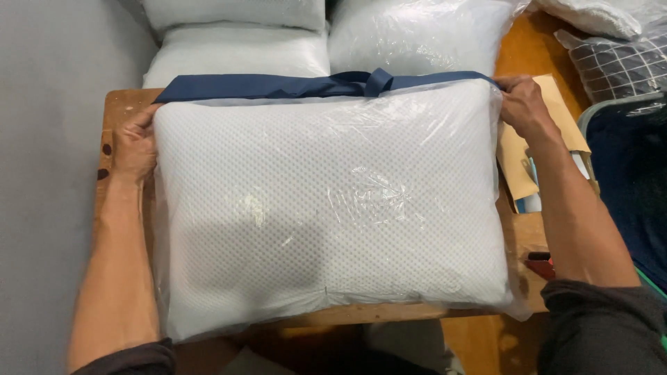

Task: Inserting a pillow into a protective carrying bag and applying brand labels using an applicator tool.

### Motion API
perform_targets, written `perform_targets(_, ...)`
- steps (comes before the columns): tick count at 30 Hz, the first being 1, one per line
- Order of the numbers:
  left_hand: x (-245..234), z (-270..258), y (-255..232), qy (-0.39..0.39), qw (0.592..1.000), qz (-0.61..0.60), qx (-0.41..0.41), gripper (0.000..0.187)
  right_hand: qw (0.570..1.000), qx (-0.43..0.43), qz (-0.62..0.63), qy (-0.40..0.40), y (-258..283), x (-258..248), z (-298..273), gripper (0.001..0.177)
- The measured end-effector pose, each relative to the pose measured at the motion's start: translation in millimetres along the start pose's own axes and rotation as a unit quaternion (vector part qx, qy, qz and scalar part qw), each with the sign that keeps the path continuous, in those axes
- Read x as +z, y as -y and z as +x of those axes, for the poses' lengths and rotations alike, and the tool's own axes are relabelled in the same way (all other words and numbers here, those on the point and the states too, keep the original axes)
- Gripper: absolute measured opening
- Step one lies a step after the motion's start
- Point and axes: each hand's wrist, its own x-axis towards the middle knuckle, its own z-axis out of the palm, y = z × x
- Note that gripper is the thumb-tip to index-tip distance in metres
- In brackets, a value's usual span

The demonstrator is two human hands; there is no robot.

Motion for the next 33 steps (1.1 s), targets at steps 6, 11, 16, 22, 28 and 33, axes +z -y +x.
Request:
perform_targets(6,-5.6,11.0,26.4,-0.016,0.999,-0.010,0.048,0.032,0.998,0.032,0.039,-0.032,29.3,-3.5,-28.5,0.032)
perform_targets(11,-0.1,9.9,16.2,-0.045,0.996,-0.002,0.079,0.035,0.936,-0.305,-0.009,-0.175,-20.4,11.1,-13.1,0.036)
perform_targets(16,2.2,10.8,8.7,-0.031,0.993,-0.002,0.112,0.035,0.863,-0.445,-0.062,-0.233,-33.9,12.3,-2.5,0.035)
perform_targets(22,2.8,10.8,-11.0,-0.032,0.989,0.055,0.130,0.036,0.978,-0.098,0.168,-0.074,43.1,-3.9,-43.8,0.038)
perform_targets(28,-1.7,15.9,-13.8,-0.009,0.987,0.062,0.149,0.044,0.977,-0.083,0.187,-0.067,29.9,-7.7,-29.3,0.024)
perform_targets(33,1.1,11.7,-45.0,0.026,0.991,0.065,0.118,0.053,0.970,-0.105,0.142,-0.167,18.5,-2.7,-20.3,0.021)
